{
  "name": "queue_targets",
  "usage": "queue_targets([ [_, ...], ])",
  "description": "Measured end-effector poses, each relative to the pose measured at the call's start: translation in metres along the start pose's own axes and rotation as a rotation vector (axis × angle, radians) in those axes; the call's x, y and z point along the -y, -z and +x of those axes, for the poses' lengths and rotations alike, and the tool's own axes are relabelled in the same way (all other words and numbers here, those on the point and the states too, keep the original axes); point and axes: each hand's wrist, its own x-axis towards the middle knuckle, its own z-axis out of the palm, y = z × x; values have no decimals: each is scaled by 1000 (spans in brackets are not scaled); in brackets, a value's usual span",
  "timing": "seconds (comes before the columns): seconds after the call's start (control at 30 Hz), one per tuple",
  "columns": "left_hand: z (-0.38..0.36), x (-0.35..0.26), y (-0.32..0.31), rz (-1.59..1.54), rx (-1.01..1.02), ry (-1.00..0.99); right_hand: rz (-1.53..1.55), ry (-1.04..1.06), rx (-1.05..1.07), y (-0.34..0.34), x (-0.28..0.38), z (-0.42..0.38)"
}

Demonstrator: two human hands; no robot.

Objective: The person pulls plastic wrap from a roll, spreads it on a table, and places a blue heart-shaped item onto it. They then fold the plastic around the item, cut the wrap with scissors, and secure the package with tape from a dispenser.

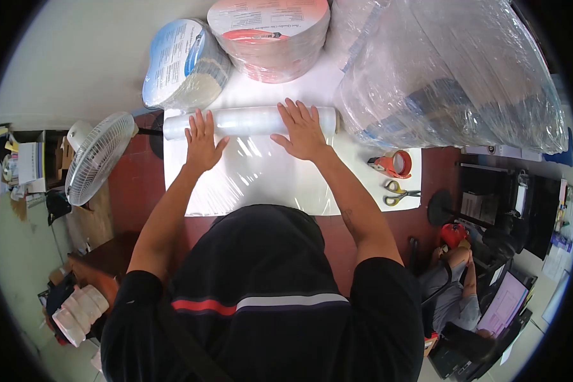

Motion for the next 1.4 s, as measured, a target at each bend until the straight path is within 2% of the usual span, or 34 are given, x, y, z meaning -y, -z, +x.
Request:
queue_targets([
  [0.1, 11, -2, 5, -26, -7, 37, -5, -24, 23, 4, 2, 10],
  [0.17, 10, -3, 18, 4, 97, 94, -26, -42, 22, 6, 8, 10],
  [0.3, -4, -2, 22, 151, 175, 121, -28, 49, 27, -3, 21, 9],
  [0.43, -1, 9, 10, 77, -33, 144, -2, 87, -33, -3, 1, 31],
  [0.53, 0, 0, 18, 93, 82, 145, -120, 89, -21, 5, 0, 41],
  [0.63, 1, 1, 20, 108, 49, 133, -79, -124, 4, 12, 1, 26],
  [0.73, -7, 15, 20, -5, -174, 244, -115, -275, -224, 8, -4, -6],
  [0.77, -10, 28, 11, -77, -351, 315, -99, -254, -268, 6, -8, -16],
  [0.8, -10, 36, 13, -177, -386, 493, -77, -229, -314, 3, -13, -24],
  [0.83, -9, 58, 4, -378, -453, 527, -51, -204, -356, 0, -15, -28],
  [0.9, 3, 90, -14, -847, -533, 638, -100, -128, -291, -1, -14, -27],
  [1.0, 3, 114, -2, -821, -348, 655, -127, -86, -239, 1, -18, -17],
  [1.03, 6, 118, 0, -899, -376, 680, -125, -82, -232, 3, -20, -10],
  [1.13, 3, 117, 2, -804, -382, 753, -2, -64, -149, 5, -28, 17],
  [1.17, 2, 117, 3, -702, -414, 701, 6, -68, -145, 3, -27, 20],
  [1.27, 7, 120, 15, -741, -341, 692, 25, -67, -125, 7, -32, 34],
  [1.3, 6, 121, 20, -673, -290, 716, 36, -67, -104, 9, -32, 35],
  [1.4, 4, 135, 29, -594, -154, 615, 68, -93, -32, 15, -34, 39],
])
